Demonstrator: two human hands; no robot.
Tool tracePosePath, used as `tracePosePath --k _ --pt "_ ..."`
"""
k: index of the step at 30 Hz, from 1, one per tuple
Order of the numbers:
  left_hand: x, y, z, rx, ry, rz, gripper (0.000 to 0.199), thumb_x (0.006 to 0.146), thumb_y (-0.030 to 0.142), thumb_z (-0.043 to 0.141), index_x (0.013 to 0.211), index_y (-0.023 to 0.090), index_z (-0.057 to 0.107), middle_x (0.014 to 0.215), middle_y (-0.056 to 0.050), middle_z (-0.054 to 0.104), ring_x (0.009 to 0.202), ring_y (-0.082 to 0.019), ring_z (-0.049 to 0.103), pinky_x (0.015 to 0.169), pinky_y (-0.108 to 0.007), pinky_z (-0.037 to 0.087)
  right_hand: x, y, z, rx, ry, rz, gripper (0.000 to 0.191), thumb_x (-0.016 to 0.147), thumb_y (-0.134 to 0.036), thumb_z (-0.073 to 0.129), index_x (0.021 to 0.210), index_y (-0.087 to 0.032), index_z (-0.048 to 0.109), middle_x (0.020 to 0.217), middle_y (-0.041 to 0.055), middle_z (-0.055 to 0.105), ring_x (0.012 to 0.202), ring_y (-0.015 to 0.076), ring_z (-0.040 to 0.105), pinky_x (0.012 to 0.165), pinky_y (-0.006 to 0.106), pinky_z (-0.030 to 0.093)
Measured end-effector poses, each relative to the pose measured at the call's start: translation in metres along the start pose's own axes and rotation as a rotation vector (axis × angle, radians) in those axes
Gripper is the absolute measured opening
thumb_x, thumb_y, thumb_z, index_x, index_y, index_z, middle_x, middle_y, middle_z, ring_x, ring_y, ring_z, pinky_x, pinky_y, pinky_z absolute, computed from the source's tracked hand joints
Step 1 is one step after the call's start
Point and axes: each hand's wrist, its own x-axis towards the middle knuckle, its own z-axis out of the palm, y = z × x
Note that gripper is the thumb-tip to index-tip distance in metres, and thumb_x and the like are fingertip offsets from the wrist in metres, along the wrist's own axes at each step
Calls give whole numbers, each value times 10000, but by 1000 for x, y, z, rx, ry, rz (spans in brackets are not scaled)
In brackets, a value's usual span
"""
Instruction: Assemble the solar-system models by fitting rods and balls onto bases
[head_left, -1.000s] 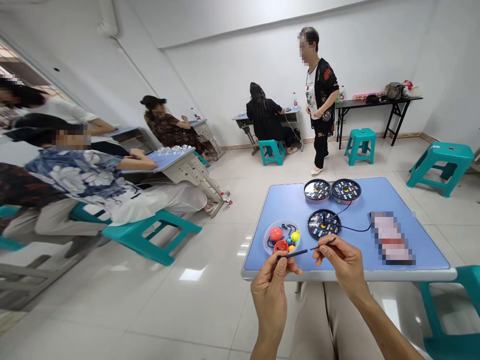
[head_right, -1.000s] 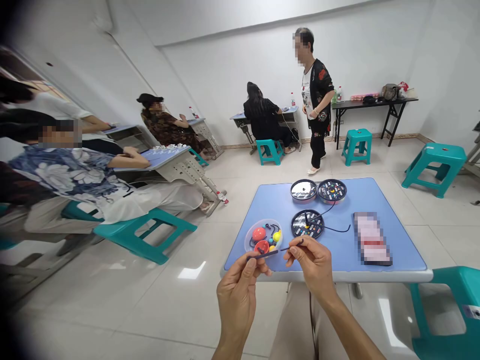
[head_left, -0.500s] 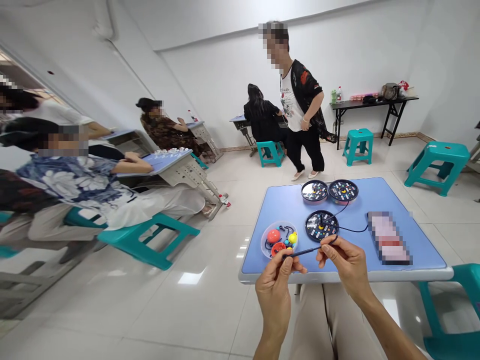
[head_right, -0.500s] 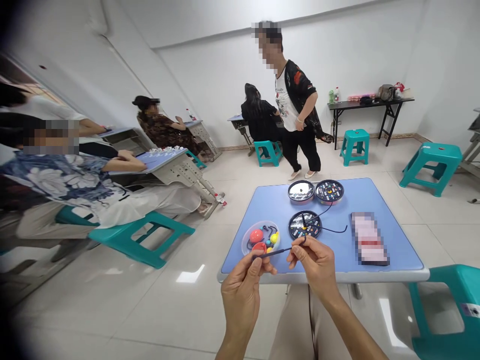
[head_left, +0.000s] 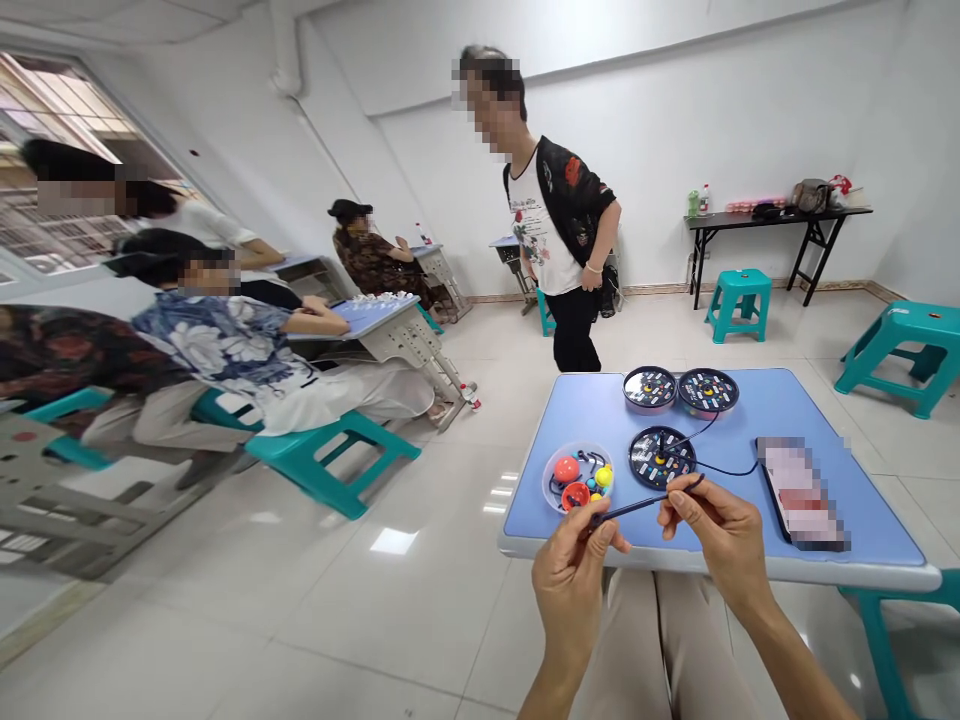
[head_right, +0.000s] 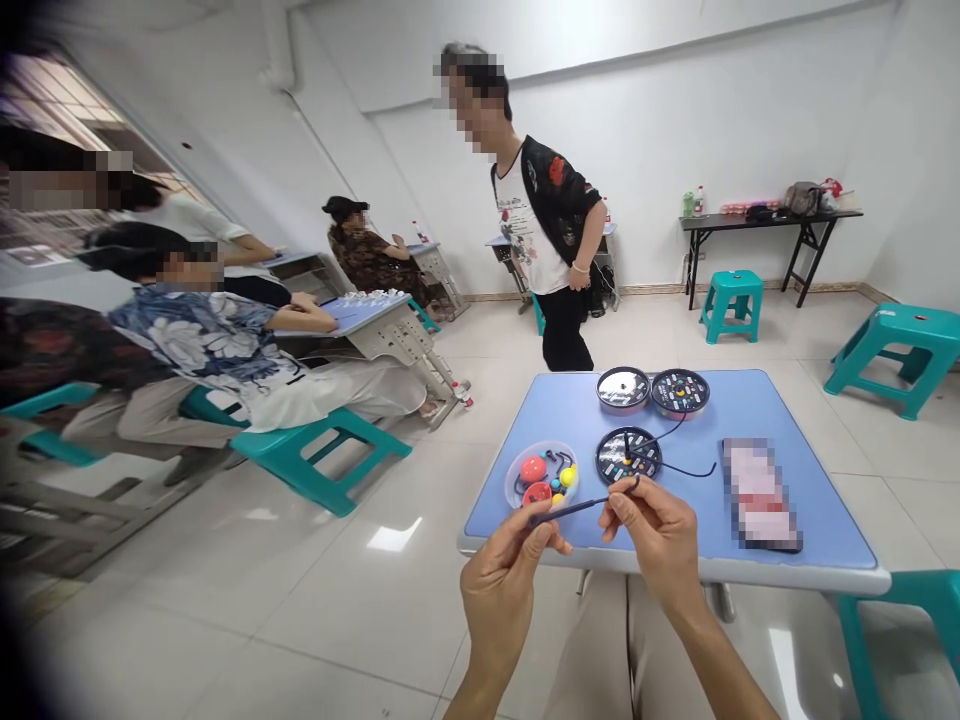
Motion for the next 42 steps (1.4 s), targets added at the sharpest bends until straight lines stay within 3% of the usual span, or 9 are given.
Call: tracePosePath --k 5,11,16,24,32,38,42 --pt "1 3 -3 57 -19 94 145 823 327 685 884 215 753 607 15 687 556 -150 658 635 -257 537 1 -3 2 17 -6 40 189 832 -364 688 779 -185 712 618 28 700 483 165 634 534 303 545" --pt "-2 2 -3 112 -13 154 120 856 278 648 886 201 734 601 39 681 541 -134 654 684 -262 553 -1 -3 9 41 78 81 217 792 -380 726 747 -168 716 596 35 707 484 169 658 527 278 563" --pt "-3 -8 -1 74 21 134 123 844 280 658 887 191 732 606 47 683 518 -131 661 620 -238 557 -3 2 14 58 129 88 213 770 -373 741 722 -167 723 582 28 701 473 162 656 517 260 564" --pt "-4 -15 1 19 -9 28 156 829 313 662 881 180 724 585 38 686 516 -144 673 609 -237 565 -6 17 14 61 112 155 276 775 -425 723 699 -161 694 573 36 685 473 169 639 519 279 548" --pt "-1 -28 23 19 -142 -62 208 818 334 646 874 155 735 581 20 629 468 -116 596 529 -226 513 -12 23 -17 10 96 198 301 736 -432 763 858 -168 685 606 9 647 527 149 588 542 271 508" --pt "-9 -41 42 -26 -222 -103 205 835 325 628 866 153 736 628 12 591 462 -89 527 471 -207 455 -22 42 -50 -70 146 272 308 731 -424 775 890 -175 691 634 3 623 571 144 556 566 268 484" --pt "-14 -45 48 -13 -255 -98 184 861 290 605 890 162 733 704 -3 609 479 -80 516 478 -207 457 -19 42 -58 -112 211 287 335 724 -419 789 935 -178 691 683 5 630 601 143 562 614 275 492"
